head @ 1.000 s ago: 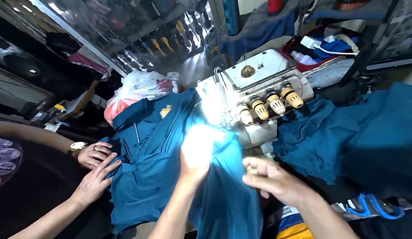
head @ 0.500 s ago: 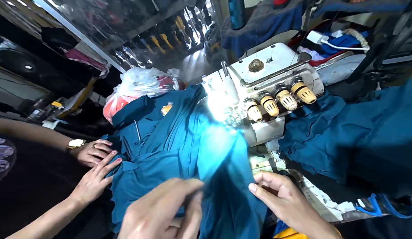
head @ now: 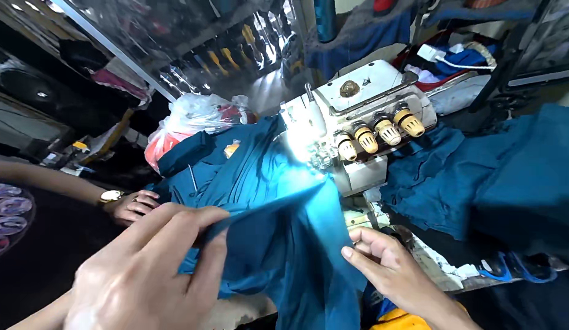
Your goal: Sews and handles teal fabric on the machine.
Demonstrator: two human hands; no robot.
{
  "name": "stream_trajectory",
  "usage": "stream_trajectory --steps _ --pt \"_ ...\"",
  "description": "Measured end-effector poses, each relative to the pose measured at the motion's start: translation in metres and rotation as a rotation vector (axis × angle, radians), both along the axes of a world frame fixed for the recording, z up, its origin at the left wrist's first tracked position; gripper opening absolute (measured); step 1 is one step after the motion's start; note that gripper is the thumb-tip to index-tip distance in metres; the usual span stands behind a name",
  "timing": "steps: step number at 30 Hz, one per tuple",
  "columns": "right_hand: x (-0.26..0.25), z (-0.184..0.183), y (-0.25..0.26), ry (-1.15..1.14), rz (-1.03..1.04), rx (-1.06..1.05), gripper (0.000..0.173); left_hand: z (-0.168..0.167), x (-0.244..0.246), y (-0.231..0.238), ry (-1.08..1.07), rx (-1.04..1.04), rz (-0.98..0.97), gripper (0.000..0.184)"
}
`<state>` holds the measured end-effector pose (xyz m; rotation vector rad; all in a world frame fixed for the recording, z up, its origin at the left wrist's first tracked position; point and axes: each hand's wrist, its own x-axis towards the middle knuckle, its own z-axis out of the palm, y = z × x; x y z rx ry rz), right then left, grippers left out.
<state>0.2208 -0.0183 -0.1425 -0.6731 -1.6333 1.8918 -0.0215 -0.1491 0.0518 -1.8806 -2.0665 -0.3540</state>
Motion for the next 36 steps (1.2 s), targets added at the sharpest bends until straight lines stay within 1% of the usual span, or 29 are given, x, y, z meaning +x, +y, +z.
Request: stream_trajectory --steps 1,2,4,5,7,9,13,17,20,22,24,26,29,32,34,36 --pt "-0.001 -0.001 0.000 0.000 -0.002 -0.005 0.020 -0.005 -0.001 0.005 -0.037 0.047 -0.026 0.024" --pt "-0.002 -0.003 0.001 0.000 -0.007 -0.010 0.020 -0.013 0.001 0.012 -0.135 0.104 -0.085 0.022" --pt "-0.006 -0.004 0.002 -0.019 -0.031 -0.017 0.019 -0.034 0.012 0.027 -0.403 0.167 -0.260 0.018" --pt "-0.007 -0.004 0.002 -0.029 -0.040 -0.019 0.019 -0.045 0.020 0.034 -0.510 0.174 -0.344 0.018" --pt "-0.006 -0.003 0.002 -0.021 -0.041 -0.018 0.020 -0.068 0.031 0.043 -0.608 0.157 -0.451 0.019" --pt "-0.005 -0.003 0.002 -0.014 -0.044 -0.015 0.020 -0.083 0.036 0.044 -0.605 0.166 -0.478 0.020" --pt "-0.003 -0.002 0.000 0.027 -0.047 -0.023 0.019 -0.090 0.045 0.037 -0.455 0.246 -0.451 0.020" --pt "0.000 0.006 -0.001 0.047 -0.066 0.010 0.017 -0.118 0.057 0.036 -0.443 0.197 -0.457 0.018" --pt "0.004 0.010 -0.001 0.029 -0.071 -0.015 0.016 -0.115 0.058 0.039 -0.433 0.182 -0.431 0.017" --pt "0.000 0.004 0.001 0.070 -0.078 -0.007 0.013 -0.118 0.057 0.049 -0.403 0.179 -0.407 0.016" --pt "-0.011 0.000 0.009 0.103 -0.105 -0.004 0.013 -0.128 0.053 0.065 -0.331 0.174 -0.361 0.017" --pt "-0.023 0.001 0.017 0.069 -0.134 -0.027 0.015 -0.134 0.047 0.080 -0.254 0.161 -0.308 0.020" --pt "-0.029 0.008 0.029 0.042 -0.148 -0.063 0.020 -0.126 0.040 0.091 -0.239 0.094 -0.264 0.027" --pt "-0.026 0.001 0.030 0.106 -0.141 0.000 0.016 -0.106 0.033 0.085 -0.309 -0.042 -0.243 0.031" --pt "-0.024 -0.005 0.027 0.131 -0.141 0.033 0.015 -0.092 0.032 0.073 -0.363 -0.037 -0.192 0.026" --pt "-0.022 -0.009 0.024 0.134 -0.142 0.032 0.015 -0.087 0.029 0.062 -0.473 -0.005 -0.168 0.018"
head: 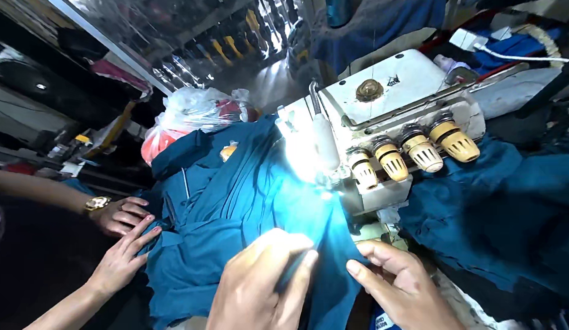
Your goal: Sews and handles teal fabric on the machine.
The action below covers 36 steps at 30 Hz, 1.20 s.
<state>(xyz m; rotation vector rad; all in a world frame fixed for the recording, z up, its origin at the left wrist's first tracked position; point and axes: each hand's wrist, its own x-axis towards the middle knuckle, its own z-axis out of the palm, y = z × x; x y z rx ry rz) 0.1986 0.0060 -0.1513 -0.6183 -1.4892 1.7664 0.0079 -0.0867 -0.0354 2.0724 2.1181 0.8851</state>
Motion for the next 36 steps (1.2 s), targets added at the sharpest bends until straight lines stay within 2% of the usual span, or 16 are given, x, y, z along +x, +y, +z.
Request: stream_trajectory --steps 3,6,10,13,15,17,19,20,22,25,28,30,34,36 --pt "0.003 0.001 -0.003 0.008 -0.005 0.001 0.015 0.002 -0.001 -0.009 -0.081 0.080 0.019 0.015" --pt "0.006 0.007 -0.005 -0.045 -0.011 -0.008 0.015 -0.001 0.009 -0.008 -0.112 0.243 0.030 0.016" --pt "0.005 0.020 -0.006 -0.120 -0.021 -0.116 0.015 -0.006 0.013 -0.006 -0.043 0.343 -0.056 0.016" --pt "0.006 0.022 -0.011 -0.083 -0.010 -0.116 0.016 0.001 0.018 -0.005 0.019 0.256 -0.110 0.021" --pt "0.005 0.015 -0.009 0.041 0.110 -0.235 0.017 -0.014 0.021 0.001 -0.062 0.162 -0.126 0.027" --pt "0.004 0.014 -0.008 0.189 0.244 -0.426 0.018 -0.038 0.018 0.016 -0.230 0.170 -0.042 0.030" --pt "0.002 0.013 -0.010 0.214 0.290 -0.528 0.020 -0.052 0.005 0.027 -0.337 0.217 0.118 0.027" --pt "0.001 0.007 -0.010 0.175 0.274 -0.501 0.022 -0.050 -0.004 0.031 -0.360 0.208 0.190 0.023" --pt "-0.001 -0.001 -0.013 -0.013 0.123 -0.302 0.020 -0.033 -0.020 0.032 -0.384 0.166 0.215 0.024" --pt "0.002 -0.003 -0.016 -0.089 -0.020 -0.089 0.014 -0.010 -0.008 0.009 -0.179 0.234 0.047 0.025" --pt "0.006 -0.003 -0.016 -0.079 -0.012 -0.059 0.014 -0.038 0.019 -0.010 -0.144 0.273 -0.123 0.018" --pt "0.010 0.005 -0.015 -0.033 0.026 -0.132 0.011 -0.052 0.022 -0.007 -0.105 0.286 -0.133 0.015" --pt "0.015 0.012 -0.017 -0.043 0.028 -0.196 0.008 -0.041 0.028 -0.002 -0.001 0.273 -0.084 0.017" --pt "0.008 0.009 -0.011 -0.026 0.020 -0.211 0.008 -0.047 0.027 0.009 0.070 0.253 -0.073 0.014"
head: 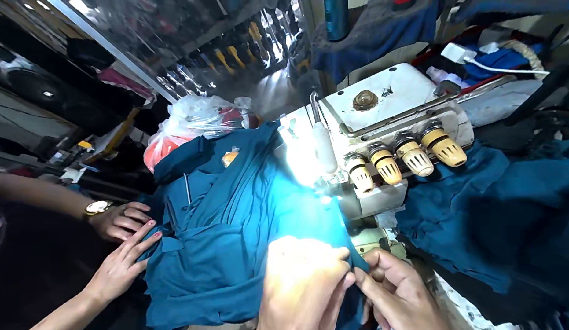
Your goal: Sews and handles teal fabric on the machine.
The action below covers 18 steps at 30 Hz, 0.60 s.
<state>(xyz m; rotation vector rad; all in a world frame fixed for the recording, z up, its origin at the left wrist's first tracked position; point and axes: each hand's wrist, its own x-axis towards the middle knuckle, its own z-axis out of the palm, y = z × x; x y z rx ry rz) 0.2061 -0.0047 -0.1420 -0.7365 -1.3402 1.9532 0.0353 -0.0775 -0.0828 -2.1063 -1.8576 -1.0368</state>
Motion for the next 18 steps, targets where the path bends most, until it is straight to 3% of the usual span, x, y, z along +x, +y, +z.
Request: stream_trajectory --steps 5,11,18 --pt "-0.027 -0.009 0.017 0.085 -0.047 -0.017 0.015 -0.003 -0.009 0.023 0.125 -0.064 0.097 0.020" --pt "-0.023 -0.005 0.013 0.093 -0.087 -0.007 0.012 0.007 -0.024 0.021 -0.323 -0.099 0.060 0.019" --pt "-0.020 -0.006 0.009 0.088 -0.129 0.071 0.007 -0.006 0.003 0.012 0.102 -0.079 0.108 0.015"
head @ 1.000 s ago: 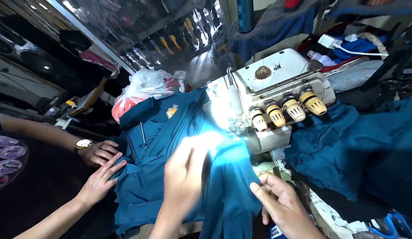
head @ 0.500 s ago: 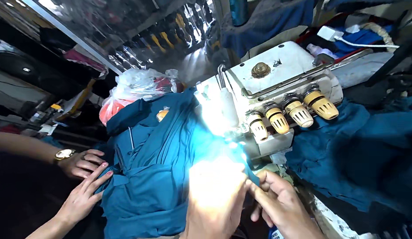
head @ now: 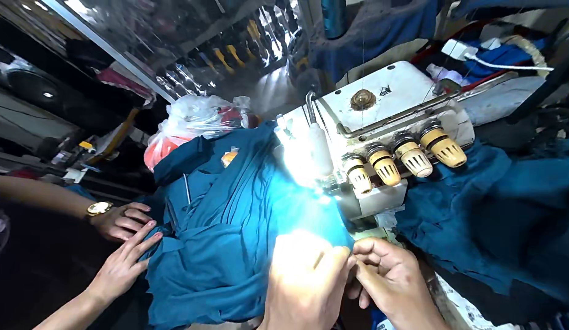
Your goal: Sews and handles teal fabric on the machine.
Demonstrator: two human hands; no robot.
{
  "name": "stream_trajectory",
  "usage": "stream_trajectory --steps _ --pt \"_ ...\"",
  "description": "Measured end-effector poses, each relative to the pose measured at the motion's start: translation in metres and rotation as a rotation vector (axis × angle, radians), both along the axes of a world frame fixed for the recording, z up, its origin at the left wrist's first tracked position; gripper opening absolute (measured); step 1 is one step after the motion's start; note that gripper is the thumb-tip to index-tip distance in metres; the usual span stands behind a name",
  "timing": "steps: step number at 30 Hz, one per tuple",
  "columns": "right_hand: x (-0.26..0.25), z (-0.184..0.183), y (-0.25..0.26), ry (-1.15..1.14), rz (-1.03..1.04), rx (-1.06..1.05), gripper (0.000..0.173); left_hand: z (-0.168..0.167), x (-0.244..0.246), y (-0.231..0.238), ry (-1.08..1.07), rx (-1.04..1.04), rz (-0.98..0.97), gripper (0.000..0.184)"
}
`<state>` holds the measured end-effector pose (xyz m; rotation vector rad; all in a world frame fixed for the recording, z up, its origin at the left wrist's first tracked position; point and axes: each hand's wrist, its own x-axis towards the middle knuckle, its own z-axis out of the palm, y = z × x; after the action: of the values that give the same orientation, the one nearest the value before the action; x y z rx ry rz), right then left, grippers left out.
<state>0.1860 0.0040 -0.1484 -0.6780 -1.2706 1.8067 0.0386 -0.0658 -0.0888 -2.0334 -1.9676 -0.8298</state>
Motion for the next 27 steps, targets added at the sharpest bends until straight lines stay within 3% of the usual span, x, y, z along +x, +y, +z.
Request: stream_trajectory --steps 5,8,10,12,15,18,23,27 --pt "-0.010 -0.001 0.004 0.029 -0.078 0.013 0.008 0.001 -0.003 0.020 0.147 0.009 0.093 0.016" --pt "-0.024 -0.014 0.002 -0.123 -0.195 0.345 0.009 0.000 -0.004 0.031 0.224 0.001 0.156 0.019" --pt "-0.023 -0.011 -0.008 -0.311 -0.125 0.556 0.015 0.008 -0.006 0.029 0.216 -0.020 0.165 0.021" --pt "-0.018 0.003 -0.021 -0.412 0.078 0.620 0.021 0.020 -0.007 0.017 0.105 -0.015 0.204 0.024" --pt "-0.021 0.008 -0.029 -0.464 0.261 0.604 0.033 0.003 -0.023 0.010 0.001 -0.083 0.372 0.028" --pt "-0.022 0.006 -0.020 -0.422 0.238 0.574 0.034 -0.012 -0.039 0.006 -0.053 -0.160 0.487 0.035" --pt "-0.021 0.017 -0.016 -0.274 0.141 0.408 0.028 -0.005 -0.041 -0.023 -0.028 -0.064 0.448 0.030" --pt "-0.008 0.025 -0.007 -0.135 0.237 0.360 0.036 0.002 0.002 -0.040 -0.149 -0.204 0.249 0.030"
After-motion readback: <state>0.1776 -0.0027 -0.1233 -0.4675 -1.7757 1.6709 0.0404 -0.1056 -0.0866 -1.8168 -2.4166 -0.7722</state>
